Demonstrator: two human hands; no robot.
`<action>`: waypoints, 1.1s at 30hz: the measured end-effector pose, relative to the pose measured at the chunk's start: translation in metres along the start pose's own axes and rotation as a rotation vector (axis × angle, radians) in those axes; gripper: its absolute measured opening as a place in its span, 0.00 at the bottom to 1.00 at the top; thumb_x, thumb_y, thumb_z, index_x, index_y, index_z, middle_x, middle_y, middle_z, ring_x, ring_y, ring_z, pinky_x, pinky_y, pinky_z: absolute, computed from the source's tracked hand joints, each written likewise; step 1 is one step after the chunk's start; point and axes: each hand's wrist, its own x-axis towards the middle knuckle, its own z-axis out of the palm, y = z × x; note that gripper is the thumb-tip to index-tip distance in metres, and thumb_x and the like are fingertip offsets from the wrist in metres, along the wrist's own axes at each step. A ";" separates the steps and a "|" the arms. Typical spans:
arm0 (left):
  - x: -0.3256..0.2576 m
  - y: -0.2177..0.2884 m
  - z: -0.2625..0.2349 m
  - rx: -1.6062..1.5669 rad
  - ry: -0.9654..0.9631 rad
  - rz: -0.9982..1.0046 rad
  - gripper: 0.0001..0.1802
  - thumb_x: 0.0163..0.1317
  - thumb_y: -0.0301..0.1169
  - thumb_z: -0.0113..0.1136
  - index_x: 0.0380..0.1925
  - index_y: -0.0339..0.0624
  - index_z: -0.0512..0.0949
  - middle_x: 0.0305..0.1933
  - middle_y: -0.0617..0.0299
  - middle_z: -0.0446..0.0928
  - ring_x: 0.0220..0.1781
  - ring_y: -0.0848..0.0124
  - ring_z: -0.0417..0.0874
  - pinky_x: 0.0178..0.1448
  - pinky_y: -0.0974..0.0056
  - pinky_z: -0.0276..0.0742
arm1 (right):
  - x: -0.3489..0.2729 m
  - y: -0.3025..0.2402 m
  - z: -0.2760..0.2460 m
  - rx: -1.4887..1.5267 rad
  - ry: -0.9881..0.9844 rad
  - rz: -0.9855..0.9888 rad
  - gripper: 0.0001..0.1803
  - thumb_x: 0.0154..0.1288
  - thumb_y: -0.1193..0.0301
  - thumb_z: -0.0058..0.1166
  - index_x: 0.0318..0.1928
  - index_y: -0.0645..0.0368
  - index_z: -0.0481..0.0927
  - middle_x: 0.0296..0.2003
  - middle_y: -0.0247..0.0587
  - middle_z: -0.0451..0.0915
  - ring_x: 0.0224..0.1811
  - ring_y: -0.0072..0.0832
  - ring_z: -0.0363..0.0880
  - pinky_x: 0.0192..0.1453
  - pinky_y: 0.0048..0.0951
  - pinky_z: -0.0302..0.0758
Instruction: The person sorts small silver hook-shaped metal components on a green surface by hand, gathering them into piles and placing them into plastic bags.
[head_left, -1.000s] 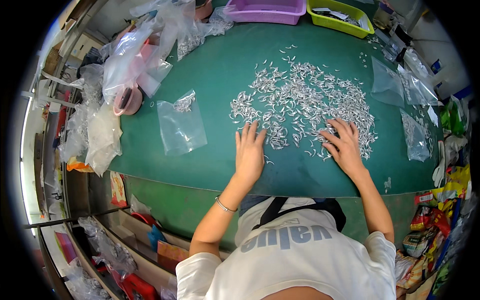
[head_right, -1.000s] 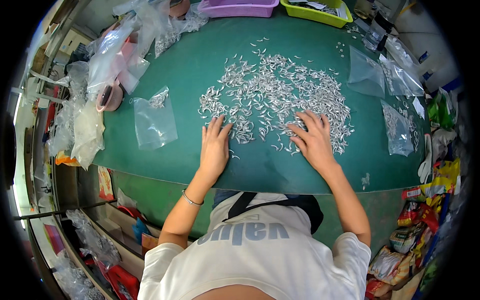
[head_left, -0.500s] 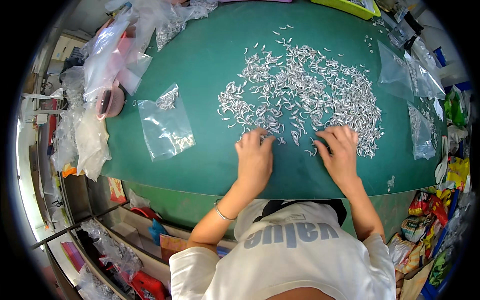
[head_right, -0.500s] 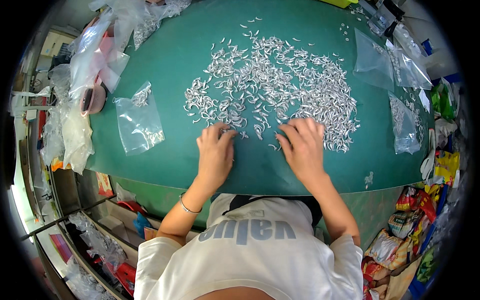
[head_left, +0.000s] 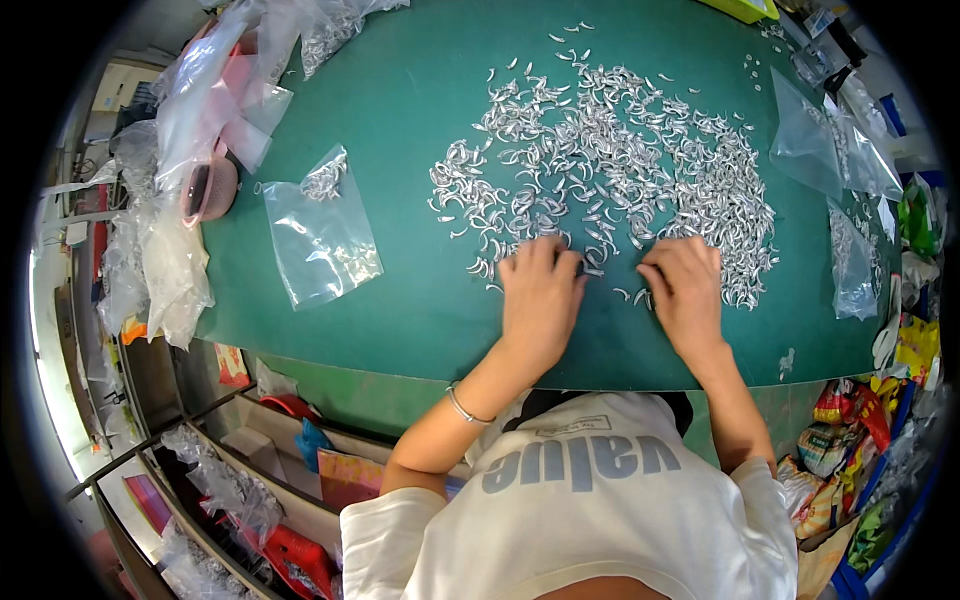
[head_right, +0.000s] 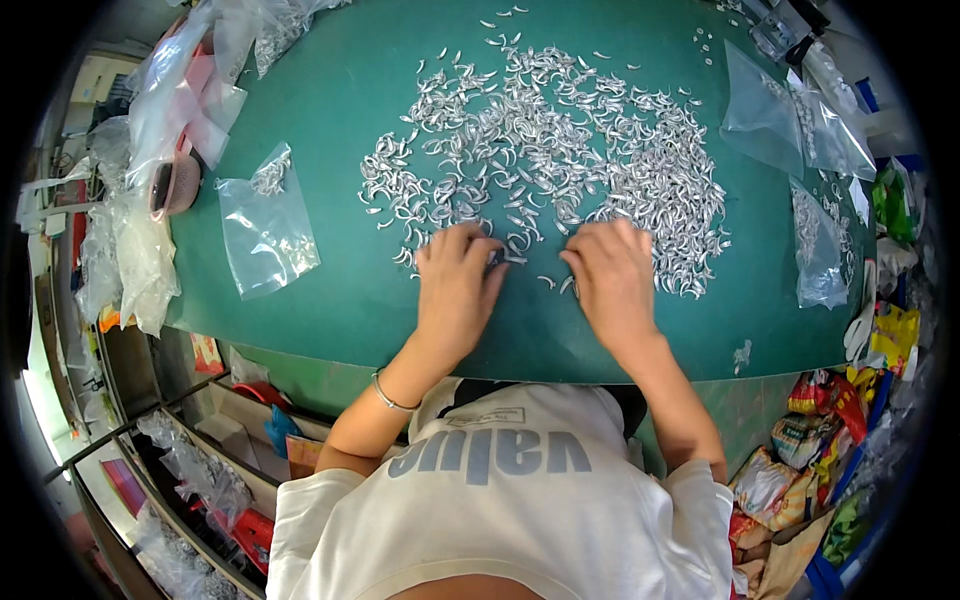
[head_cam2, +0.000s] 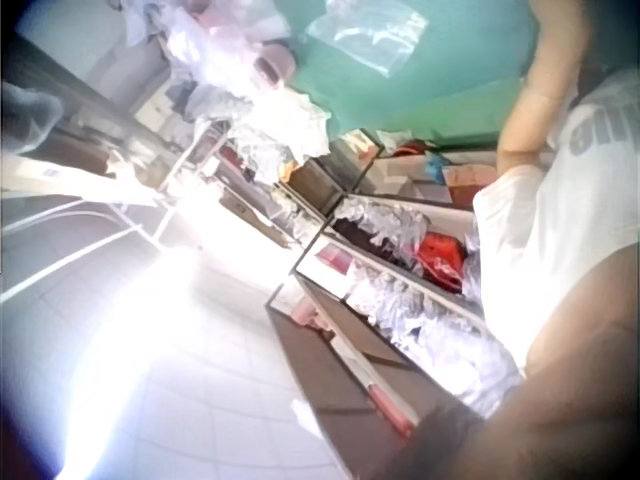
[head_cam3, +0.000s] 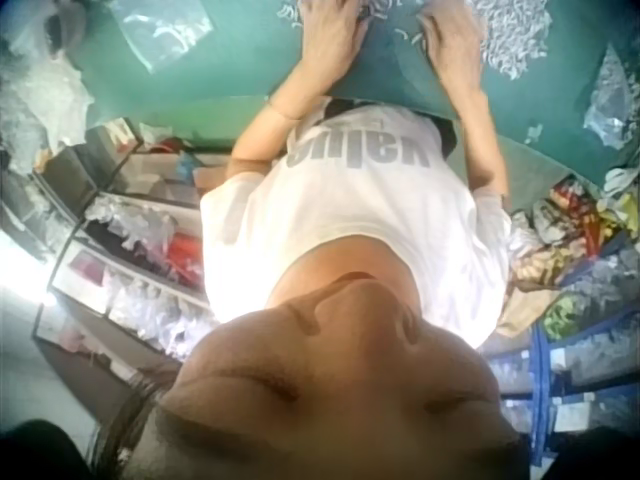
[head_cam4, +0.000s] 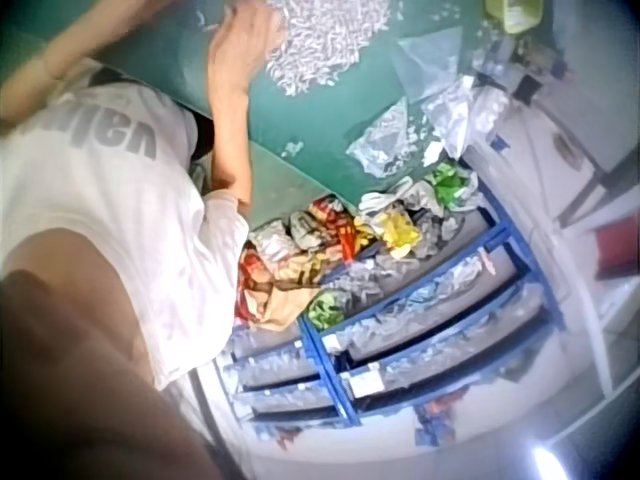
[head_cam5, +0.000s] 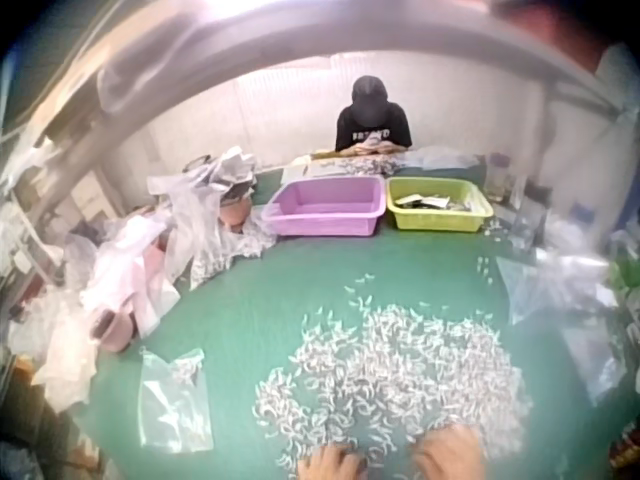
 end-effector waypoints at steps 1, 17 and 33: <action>-0.002 -0.004 -0.004 0.025 0.003 -0.016 0.14 0.49 0.23 0.62 0.38 0.43 0.75 0.42 0.60 0.70 0.44 0.62 0.69 0.46 0.59 0.60 | -0.004 0.004 -0.006 0.107 0.029 0.065 0.06 0.51 0.77 0.59 0.32 0.60 0.78 0.31 0.35 0.76 0.33 0.31 0.72 0.39 0.30 0.64; -0.019 -0.005 -0.016 -0.025 -0.018 -0.050 0.15 0.46 0.21 0.63 0.37 0.40 0.75 0.46 0.57 0.69 0.48 0.60 0.69 0.48 0.58 0.60 | -0.043 0.004 -0.018 -0.044 -0.141 0.166 0.11 0.51 0.75 0.61 0.37 0.59 0.77 0.28 0.43 0.70 0.29 0.41 0.72 0.31 0.38 0.69; -0.003 0.008 -0.006 -0.066 0.022 -0.003 0.19 0.49 0.24 0.64 0.43 0.42 0.74 0.45 0.59 0.70 0.46 0.62 0.70 0.47 0.60 0.59 | -0.009 -0.003 -0.027 1.829 -0.291 0.812 0.07 0.65 0.75 0.45 0.43 0.62 0.72 0.33 0.35 0.69 0.26 0.19 0.64 0.23 0.18 0.60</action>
